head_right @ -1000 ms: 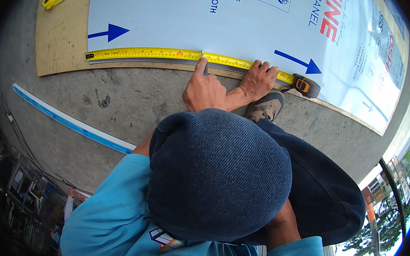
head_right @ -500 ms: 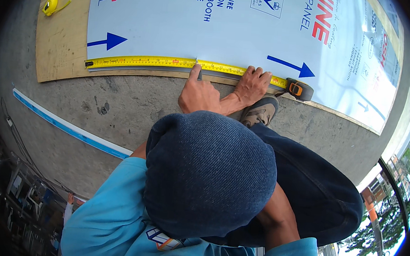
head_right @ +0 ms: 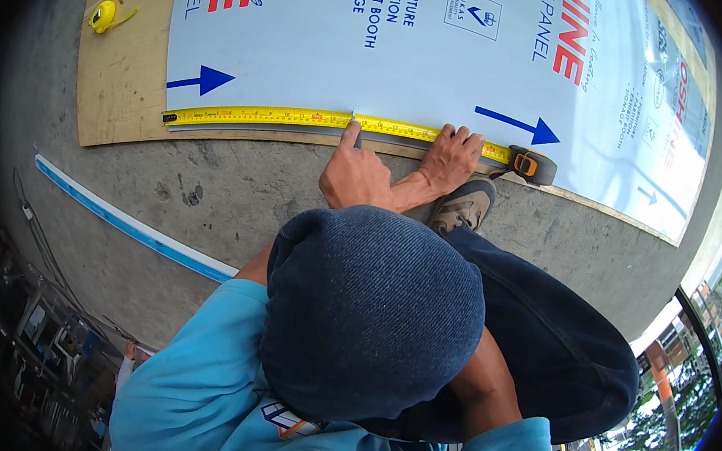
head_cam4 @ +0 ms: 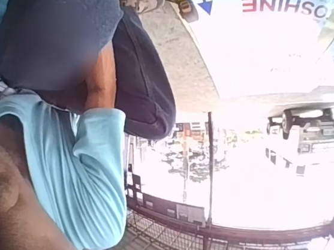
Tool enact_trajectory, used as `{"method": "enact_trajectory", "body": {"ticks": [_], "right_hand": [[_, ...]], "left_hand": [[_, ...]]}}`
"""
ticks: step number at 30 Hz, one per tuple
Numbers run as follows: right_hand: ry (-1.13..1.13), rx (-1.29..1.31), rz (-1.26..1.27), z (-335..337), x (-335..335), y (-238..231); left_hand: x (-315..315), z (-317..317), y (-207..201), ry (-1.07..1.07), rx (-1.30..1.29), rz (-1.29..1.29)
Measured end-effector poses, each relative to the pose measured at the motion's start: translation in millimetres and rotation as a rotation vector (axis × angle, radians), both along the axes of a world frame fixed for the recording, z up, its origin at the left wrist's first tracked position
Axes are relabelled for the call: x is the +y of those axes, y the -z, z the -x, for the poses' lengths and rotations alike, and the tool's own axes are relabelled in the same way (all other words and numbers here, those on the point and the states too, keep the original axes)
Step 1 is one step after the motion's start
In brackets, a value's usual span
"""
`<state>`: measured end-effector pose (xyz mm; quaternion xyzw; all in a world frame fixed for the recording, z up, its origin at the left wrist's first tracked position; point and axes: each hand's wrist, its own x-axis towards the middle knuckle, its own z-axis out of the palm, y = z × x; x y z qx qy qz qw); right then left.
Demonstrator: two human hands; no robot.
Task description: The recorder uses a measuring tape and utility knife to measure and mark large composite panels on a workshop floor.
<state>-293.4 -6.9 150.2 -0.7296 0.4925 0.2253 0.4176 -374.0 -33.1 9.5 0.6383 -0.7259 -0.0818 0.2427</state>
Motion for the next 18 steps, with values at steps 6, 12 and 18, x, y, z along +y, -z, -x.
{"method": "enact_trajectory", "body": {"ticks": [6,12,18], "right_hand": [[-0.087,-0.088,0.101,26,-68,-10],[0.18,0.216,0.782,89,-189,26],[0.079,0.209,0.544,200,-231,60]], "left_hand": [[-10,12,7,-0.027,0.11,-0.131],[-10,6,-5,0.063,0.005,-0.045],[-9,4,-7,0.056,-0.007,-0.023]]}}
